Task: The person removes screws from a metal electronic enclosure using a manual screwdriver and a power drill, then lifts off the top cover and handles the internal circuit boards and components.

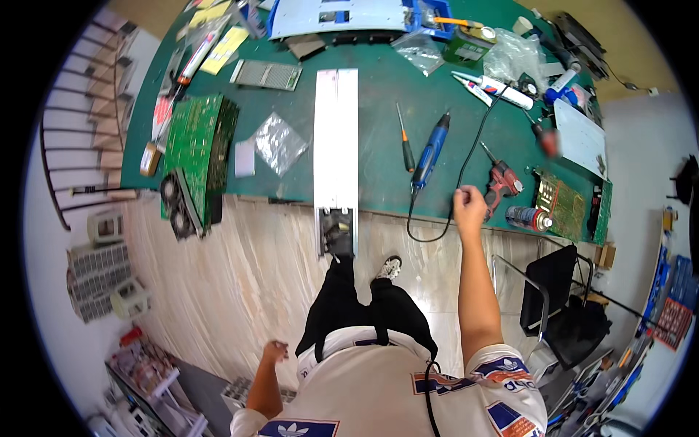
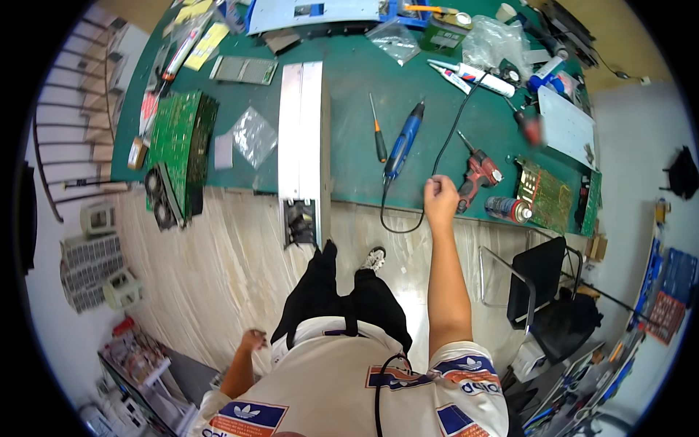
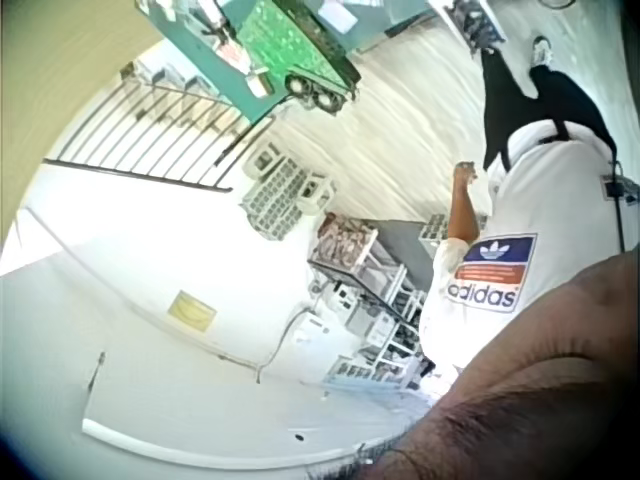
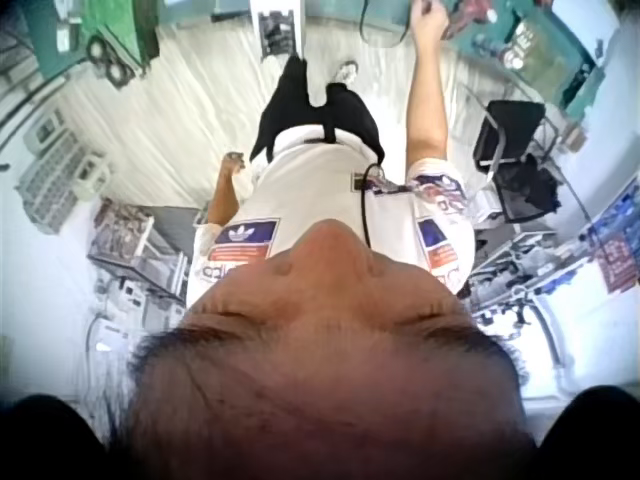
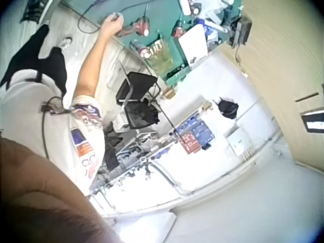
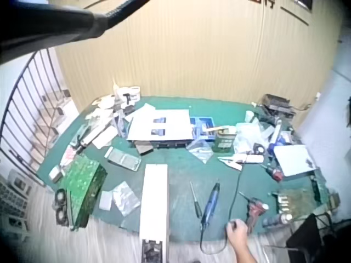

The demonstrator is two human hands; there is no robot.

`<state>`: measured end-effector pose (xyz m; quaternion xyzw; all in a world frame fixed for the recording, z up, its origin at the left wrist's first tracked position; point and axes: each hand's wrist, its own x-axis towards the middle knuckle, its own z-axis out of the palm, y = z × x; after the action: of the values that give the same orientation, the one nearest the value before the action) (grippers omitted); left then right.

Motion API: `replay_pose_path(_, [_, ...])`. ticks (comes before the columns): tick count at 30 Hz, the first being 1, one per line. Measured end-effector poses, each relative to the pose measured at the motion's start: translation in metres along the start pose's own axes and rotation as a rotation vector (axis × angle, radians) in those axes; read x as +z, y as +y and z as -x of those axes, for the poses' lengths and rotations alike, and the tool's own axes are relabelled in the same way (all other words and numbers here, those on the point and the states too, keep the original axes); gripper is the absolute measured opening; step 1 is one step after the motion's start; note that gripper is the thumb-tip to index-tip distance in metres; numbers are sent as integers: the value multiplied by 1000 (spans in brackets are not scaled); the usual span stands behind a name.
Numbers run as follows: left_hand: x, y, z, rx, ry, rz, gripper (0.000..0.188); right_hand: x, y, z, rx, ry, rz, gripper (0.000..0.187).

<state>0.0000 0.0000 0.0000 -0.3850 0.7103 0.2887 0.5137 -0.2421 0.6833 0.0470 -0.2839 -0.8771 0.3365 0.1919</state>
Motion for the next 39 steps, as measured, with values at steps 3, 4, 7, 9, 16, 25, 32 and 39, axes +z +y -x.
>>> replay_pose_path(3, [33, 52, -4, -76, -61, -21, 18, -9, -22, -57, -107, -38, 124, 17])
replay_pose_path(4, [-2, 57, -2, -26, -38, 3, 18, 19, -36, -51, -75, -113, 111, 22])
replay_pose_path(7, [-84, 87, 1, 131, 47, 123, 16, 101, -80, -58, -119, -163, 341, 38])
replay_pose_path(9, [-105, 121, -10, 319, 10, 218, 16, 129, -89, -73, -36, -257, 524, 45])
replay_pose_path(16, [-145, 252, 14, 679, -79, 87, 21, 129, -87, -76, 20, -198, 318, 37])
replay_pose_path(25, [-99, 390, 92, 902, -272, -71, 30, -47, -152, 180, 554, -82, -779, 41])
replay_pose_path(32, [-28, 500, 165, 1880, 230, -437, 33, -81, -190, 339, 641, -276, -808, 44])
replay_pose_path(39, [-7, 607, 161, 2431, 115, -920, 43, -12, -219, 355, 571, -182, -935, 37])
